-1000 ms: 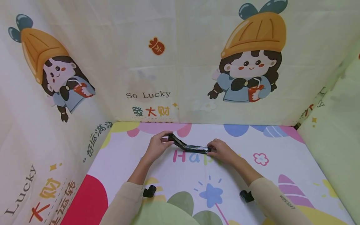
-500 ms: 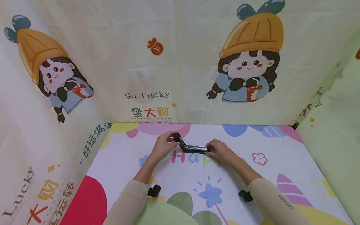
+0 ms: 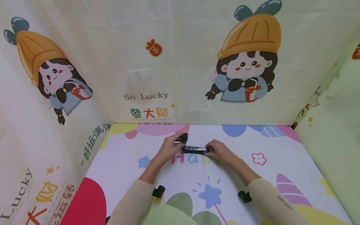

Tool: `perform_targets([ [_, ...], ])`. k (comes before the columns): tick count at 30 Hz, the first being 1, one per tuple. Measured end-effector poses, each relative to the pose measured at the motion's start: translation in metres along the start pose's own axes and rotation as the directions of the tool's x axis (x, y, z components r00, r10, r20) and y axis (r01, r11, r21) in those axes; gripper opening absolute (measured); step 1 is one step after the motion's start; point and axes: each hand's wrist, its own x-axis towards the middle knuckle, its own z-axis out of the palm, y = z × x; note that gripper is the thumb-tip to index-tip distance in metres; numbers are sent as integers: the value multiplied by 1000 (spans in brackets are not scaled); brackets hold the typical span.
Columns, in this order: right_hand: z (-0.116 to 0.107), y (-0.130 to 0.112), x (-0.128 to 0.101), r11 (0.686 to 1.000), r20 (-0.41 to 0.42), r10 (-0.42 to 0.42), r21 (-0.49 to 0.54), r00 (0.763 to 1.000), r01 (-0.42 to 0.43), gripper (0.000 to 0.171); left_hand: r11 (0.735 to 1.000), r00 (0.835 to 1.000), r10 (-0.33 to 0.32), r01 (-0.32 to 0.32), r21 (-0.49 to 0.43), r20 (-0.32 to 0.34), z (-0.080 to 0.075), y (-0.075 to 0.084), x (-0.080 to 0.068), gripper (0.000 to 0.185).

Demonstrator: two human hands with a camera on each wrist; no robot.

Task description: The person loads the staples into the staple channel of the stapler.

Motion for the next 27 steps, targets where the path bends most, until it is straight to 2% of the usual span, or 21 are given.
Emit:
perform_targets([
  [8, 0, 2, 2, 1000, 4, 9, -14, 1000, -8, 33, 992, 995, 100, -101, 78, 17, 13, 11, 7, 36],
  [14, 1, 4, 2, 1000, 5, 1, -10, 1000, -1, 33, 981, 994, 101, -106, 164, 40, 24, 17, 12, 33],
  [19, 2, 5, 2, 1000, -6, -8, -13, 1000, 8, 33, 959, 987, 146, -156, 237, 61, 30, 19, 14, 33],
  [27, 2, 6, 1, 999, -14, -26, -28, 1000, 25, 31, 929, 985, 138, -167, 331, 108, 39, 23, 17, 34],
])
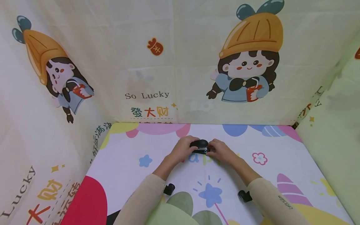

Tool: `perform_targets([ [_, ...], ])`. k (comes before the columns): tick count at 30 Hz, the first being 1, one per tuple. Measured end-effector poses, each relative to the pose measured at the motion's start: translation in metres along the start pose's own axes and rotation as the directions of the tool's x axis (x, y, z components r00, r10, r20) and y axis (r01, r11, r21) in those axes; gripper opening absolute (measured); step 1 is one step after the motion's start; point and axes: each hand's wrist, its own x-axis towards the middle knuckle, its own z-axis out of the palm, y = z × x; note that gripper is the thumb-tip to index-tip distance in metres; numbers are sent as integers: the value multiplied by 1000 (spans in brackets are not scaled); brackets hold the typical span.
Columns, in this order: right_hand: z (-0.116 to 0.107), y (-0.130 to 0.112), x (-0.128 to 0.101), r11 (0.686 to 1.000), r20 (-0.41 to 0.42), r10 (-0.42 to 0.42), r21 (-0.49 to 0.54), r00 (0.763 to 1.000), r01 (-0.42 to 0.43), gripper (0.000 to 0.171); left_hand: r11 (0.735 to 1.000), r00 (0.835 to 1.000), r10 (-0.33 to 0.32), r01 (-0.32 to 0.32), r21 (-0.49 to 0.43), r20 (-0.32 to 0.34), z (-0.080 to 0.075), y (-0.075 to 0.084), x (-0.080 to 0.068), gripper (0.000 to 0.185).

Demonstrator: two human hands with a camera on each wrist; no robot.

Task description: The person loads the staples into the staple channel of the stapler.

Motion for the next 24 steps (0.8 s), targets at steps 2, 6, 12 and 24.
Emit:
perform_targets([
  [2, 0, 0, 0, 1000, -1, -7, -10, 1000, 7, 30, 1000, 1000, 0, 0, 22, 9, 1, 1, 1, 34],
  [6, -1, 0, 0, 1000, 4, -6, -9, 1000, 6, 30, 998, 1000, -7, 5, 55, 26, 4, 1, 2, 35],
  [12, -1, -1, 0, 1000, 28, 24, 14, 999, -24, 32, 991, 998, -20, 12, 131, 60, 9, 2, 3, 36],
  [24, -3, -2, 1, 999, 37, 37, 22, 999, -38, 32, 987, 996, -57, 46, 152, 67, 11, 8, 5, 35],
])
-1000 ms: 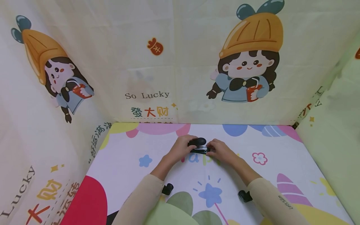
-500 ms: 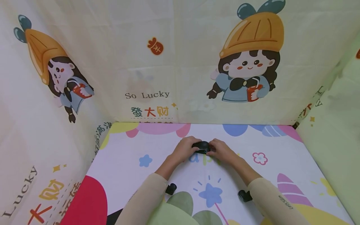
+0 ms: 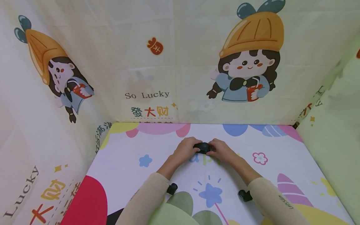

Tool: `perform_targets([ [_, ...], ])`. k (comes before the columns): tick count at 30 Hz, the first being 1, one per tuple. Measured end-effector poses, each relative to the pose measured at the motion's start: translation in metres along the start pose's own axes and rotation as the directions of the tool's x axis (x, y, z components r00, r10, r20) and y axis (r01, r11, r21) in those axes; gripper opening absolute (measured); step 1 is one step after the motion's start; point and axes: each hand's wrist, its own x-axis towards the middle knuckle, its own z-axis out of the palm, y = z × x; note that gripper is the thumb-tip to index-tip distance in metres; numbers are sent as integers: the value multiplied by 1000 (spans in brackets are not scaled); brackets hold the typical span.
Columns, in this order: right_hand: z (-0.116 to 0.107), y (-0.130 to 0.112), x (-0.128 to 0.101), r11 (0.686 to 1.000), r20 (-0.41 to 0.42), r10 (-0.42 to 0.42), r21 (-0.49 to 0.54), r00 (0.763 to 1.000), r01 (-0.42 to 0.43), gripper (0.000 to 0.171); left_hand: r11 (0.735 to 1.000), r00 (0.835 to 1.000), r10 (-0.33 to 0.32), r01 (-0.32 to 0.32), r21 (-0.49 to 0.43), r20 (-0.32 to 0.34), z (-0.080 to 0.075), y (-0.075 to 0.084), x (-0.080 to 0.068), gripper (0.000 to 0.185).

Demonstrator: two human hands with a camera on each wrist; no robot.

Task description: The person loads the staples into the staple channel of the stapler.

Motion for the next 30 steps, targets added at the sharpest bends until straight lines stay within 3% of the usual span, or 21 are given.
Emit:
perform_targets([
  [17, 0, 1, 3, 1000, 10, 9, 7, 1000, -9, 36, 995, 1000, -27, 26, 91, 9, 3, 3, 6, 33],
  [23, 1, 2, 3, 1000, 3, 5, 4, 1000, -5, 35, 982, 1000, -1, -1, 188, 11, 5, 6, 6, 34],
  [30, -1, 1, 3, 1000, 4, 3, 17, 1000, -4, 35, 978, 1000, -1, -2, 208, 16, 8, 7, 7, 32],
])
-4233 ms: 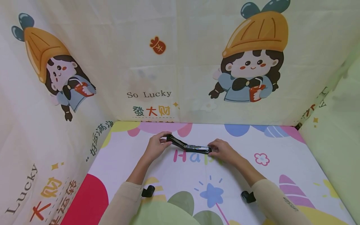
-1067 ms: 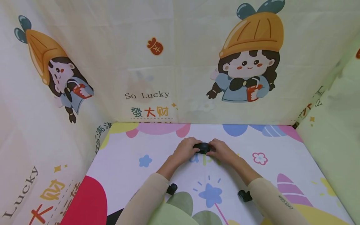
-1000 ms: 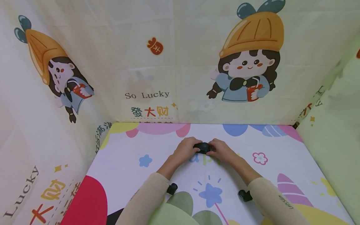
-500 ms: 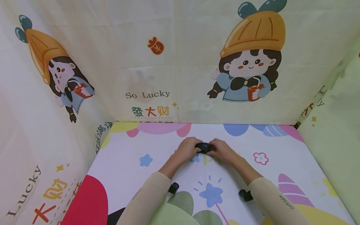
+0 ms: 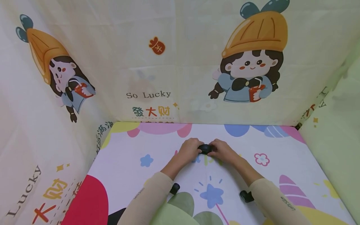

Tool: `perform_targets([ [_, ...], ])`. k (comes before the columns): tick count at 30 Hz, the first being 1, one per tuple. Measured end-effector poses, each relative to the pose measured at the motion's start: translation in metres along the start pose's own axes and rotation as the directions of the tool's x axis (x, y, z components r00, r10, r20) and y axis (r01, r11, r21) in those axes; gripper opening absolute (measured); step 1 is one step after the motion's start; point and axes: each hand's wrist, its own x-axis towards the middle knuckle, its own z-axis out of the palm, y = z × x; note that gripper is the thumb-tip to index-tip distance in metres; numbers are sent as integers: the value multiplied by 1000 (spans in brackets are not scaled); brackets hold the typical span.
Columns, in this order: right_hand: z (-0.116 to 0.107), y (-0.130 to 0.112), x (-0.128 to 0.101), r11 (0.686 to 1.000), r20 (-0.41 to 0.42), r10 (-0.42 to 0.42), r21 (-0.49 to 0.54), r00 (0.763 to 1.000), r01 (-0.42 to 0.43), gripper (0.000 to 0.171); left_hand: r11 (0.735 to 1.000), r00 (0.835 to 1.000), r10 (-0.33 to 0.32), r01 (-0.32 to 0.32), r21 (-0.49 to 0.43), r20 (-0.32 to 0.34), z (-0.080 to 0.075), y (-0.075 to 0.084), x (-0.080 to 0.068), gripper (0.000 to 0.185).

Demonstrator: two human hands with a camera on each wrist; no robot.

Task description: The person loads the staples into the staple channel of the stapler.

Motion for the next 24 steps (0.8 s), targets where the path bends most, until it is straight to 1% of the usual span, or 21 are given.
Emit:
perform_targets([
  [11, 1, -2, -2, 1000, -21, -14, -4, 1000, 14, 34, 1000, 1000, 20, -20, 12, -18, -3, 3, -2, 31],
  [17, 2, -2, -2, 1000, -33, -17, -5, 999, 17, 33, 1000, 999, 29, -29, 12, -43, -5, 3, -2, 29],
  [20, 2, -2, -2, 1000, -25, -18, 9, 1000, 18, 33, 1000, 999, 20, -20, 3, -32, -5, 3, -3, 30],
  [24, 1, -2, -2, 1000, -14, -16, -1, 1000, 16, 34, 999, 1000, 8, -9, -34, -20, -5, 1, -3, 31],
])
